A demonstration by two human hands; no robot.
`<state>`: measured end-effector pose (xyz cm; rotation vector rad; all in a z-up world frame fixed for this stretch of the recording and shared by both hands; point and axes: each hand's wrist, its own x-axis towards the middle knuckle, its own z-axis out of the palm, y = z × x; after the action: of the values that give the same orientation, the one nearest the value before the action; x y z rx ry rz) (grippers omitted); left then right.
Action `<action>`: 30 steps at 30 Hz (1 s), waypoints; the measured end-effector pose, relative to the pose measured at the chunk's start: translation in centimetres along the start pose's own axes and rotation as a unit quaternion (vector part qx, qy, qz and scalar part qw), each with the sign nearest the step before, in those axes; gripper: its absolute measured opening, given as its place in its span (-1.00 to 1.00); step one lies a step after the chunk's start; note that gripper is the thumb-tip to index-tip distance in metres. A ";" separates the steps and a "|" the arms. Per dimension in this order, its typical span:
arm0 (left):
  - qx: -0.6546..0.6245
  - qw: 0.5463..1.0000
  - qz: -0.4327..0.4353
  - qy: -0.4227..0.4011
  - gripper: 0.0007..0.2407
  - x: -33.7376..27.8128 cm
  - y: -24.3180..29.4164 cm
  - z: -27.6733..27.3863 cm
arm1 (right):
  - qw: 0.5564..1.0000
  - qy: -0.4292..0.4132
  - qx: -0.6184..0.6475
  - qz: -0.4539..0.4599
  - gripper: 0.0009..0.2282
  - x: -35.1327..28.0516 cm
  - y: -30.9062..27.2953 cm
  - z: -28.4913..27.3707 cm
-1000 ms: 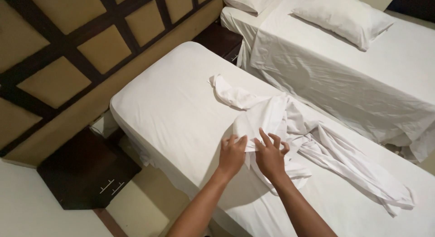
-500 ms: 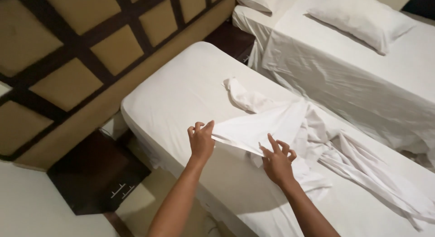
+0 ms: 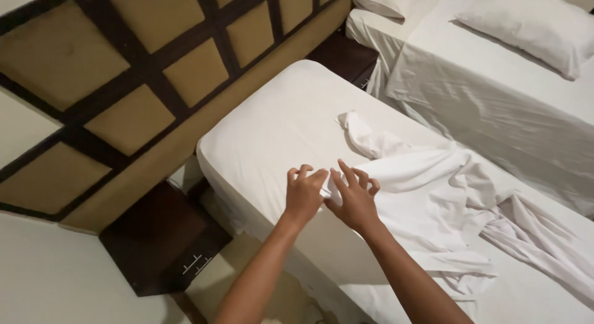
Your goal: The person spreads a white sheet over a mattress, smoothing it out and tucking the edges under. They adjust the sheet to ensure it is flat and properly aligned on the bed frame.
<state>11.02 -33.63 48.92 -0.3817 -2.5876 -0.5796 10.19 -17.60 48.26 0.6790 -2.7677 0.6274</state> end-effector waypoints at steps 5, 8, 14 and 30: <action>0.006 1.000 -0.012 0.005 -0.76 -0.7 -2.8 0.8 | 0.999 0.007 -0.046 -0.011 -0.61 2.0 -0.2 2.3; 0.019 0.999 -0.031 0.001 -0.78 -1.2 -4.9 1.1 | 1.000 0.011 -0.016 -0.018 -0.70 2.6 -0.6 3.0; 0.065 0.996 -0.053 -0.019 -0.79 -1.0 -10.1 2.7 | 1.000 -0.011 0.006 -0.013 -0.70 4.5 -1.6 5.6; 0.054 0.997 -0.017 0.047 -0.69 8.1 -21.7 -1.6 | 0.998 -0.014 0.036 0.055 -0.58 17.7 4.0 12.9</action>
<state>-3.09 -51.91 46.95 -0.2676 -2.5271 -0.4550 -8.59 -27.12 40.90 0.5582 -2.8360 0.7492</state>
